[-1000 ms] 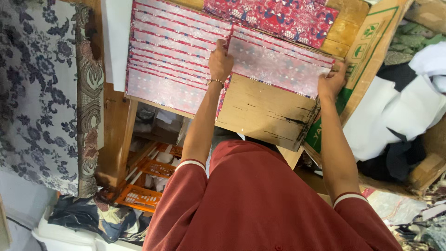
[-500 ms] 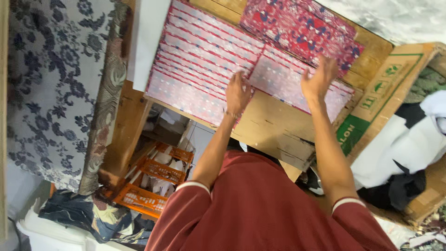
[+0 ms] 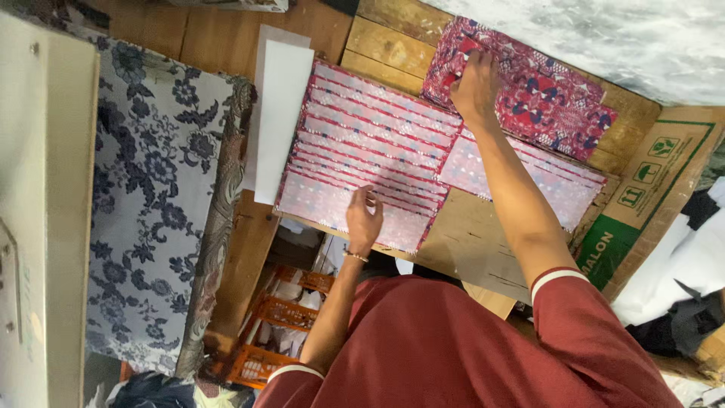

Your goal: The person repeatedly folds small rectangular pieces of patterned fabric on a wooden table. They pick up a piece, fold it in half, and place it on a growing stack. The person occasionally picks up a white paper sheet to separate layers of fabric. The task continues with the same folding motion throughout the clip.

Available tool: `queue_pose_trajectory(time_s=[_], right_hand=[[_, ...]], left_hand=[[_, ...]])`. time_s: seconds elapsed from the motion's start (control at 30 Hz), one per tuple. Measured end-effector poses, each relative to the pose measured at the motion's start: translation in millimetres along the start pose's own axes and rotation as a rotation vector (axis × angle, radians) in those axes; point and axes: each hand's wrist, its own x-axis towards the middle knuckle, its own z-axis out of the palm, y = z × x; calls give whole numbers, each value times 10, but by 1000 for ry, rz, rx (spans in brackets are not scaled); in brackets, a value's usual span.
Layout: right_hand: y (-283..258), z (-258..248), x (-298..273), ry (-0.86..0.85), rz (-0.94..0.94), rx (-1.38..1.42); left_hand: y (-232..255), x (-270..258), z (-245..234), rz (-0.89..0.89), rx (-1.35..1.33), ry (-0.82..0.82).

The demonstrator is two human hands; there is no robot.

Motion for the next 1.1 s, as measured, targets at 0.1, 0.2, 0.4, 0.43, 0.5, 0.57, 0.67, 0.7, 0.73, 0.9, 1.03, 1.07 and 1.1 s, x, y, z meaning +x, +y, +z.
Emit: queue_pose_trajectory(time_s=[0.1, 0.2, 0.4, 0.43, 0.5, 0.57, 0.67, 0.7, 0.73, 0.9, 1.03, 1.07, 1.1], right_hand=[[-55, -30, 63, 24, -30, -48], [-22, -4, 71, 109, -55, 40], [341, 76, -6, 174, 26, 399], [397, 83, -27, 181, 37, 458], [462, 79, 1, 204, 3, 527], [506, 28, -84, 234, 38, 566], [537, -188, -240, 292, 106, 591], [547, -302, -379, 303, 74, 613], [552, -432, -518, 320, 40, 631], [692, -1197, -1141, 390, -1, 760], [1271, -2005, -1502, 435, -130, 691], [1432, -2185, -1572, 348, -173, 807], [1631, -2372, -1627, 262, -220, 922]], left_hand=[[-26, 309, -199, 39, -12, 43], [18, 539, -326, 51, -39, 52], [300, 872, -245, 108, -77, -5], [388, 901, -192, 124, -84, -19], [607, 996, -43, 160, -87, -39], [869, 1067, 171, 247, -107, -50], [1313, 1265, 652, 374, -159, -28], [1465, 1335, 839, 419, -147, 10], [1617, 1417, 1017, 470, -139, 47], [2321, 1365, 1606, 363, 22, -309], [2992, 787, 1611, 660, 90, -414], [3200, 594, 1563, 735, 98, -457], [3423, 396, 1504, 811, 106, -500]])
